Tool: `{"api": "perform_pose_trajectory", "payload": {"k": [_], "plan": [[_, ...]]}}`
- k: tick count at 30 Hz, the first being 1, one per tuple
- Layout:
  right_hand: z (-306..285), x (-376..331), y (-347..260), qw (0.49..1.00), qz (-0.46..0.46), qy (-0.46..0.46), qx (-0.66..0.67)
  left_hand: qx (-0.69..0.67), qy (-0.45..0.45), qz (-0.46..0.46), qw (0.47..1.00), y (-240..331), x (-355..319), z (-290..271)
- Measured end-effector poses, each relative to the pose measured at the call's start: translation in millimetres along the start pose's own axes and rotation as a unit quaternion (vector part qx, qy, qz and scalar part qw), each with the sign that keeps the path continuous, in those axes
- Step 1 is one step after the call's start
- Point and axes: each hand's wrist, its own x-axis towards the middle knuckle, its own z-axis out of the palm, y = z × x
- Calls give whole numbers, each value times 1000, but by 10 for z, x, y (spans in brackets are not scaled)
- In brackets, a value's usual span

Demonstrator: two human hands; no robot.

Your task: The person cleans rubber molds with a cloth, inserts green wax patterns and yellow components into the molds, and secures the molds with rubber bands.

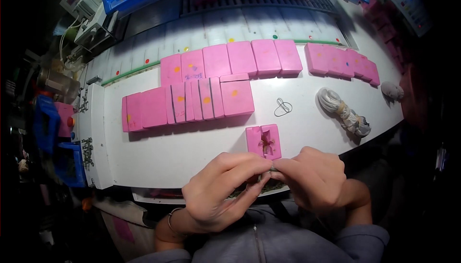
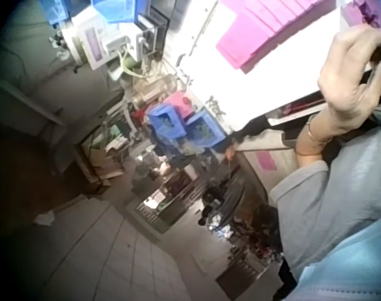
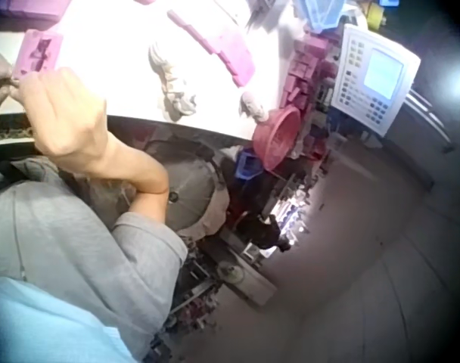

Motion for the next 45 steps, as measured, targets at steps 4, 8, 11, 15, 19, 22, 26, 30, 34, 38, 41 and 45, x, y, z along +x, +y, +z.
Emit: {"api": "perform_pose_trajectory", "payload": {"k": [4,8,11,15,19,22,26,30,34,38,41,45], "plan": [[-4,19,3,993,74,-44,86,-16,-10,-10,1000,-35,-37,-14],[-28,16,50,959,142,-102,224,-26,-23,-15,999,-71,-65,-25],[-30,-66,-14,864,305,-129,379,-47,-25,-8,999,-82,-104,-1],[-6,-177,-40,611,497,-189,587,-45,-58,14,997,-146,-203,32],[159,-444,-62,442,507,-157,723,-20,-51,62,997,-292,-304,97],[173,-467,-25,655,505,-233,511,-5,-50,29,998,-338,-332,89],[227,-528,-96,878,367,-198,234,-31,-16,-23,999,-362,-354,66],[119,-267,-262,925,315,-68,203,-53,-22,8,998,-338,-319,61],[-21,92,-161,919,259,-98,279,-96,18,12,995,-345,-220,-3],[-108,718,113,900,256,-195,293,-93,103,-67,988,-494,-210,-49],[13,1516,432,903,250,-198,289,-72,152,-139,976,-700,-364,-47],[510,2917,1094,953,159,8,256,1,215,-69,974,-570,-314,-62]]}}
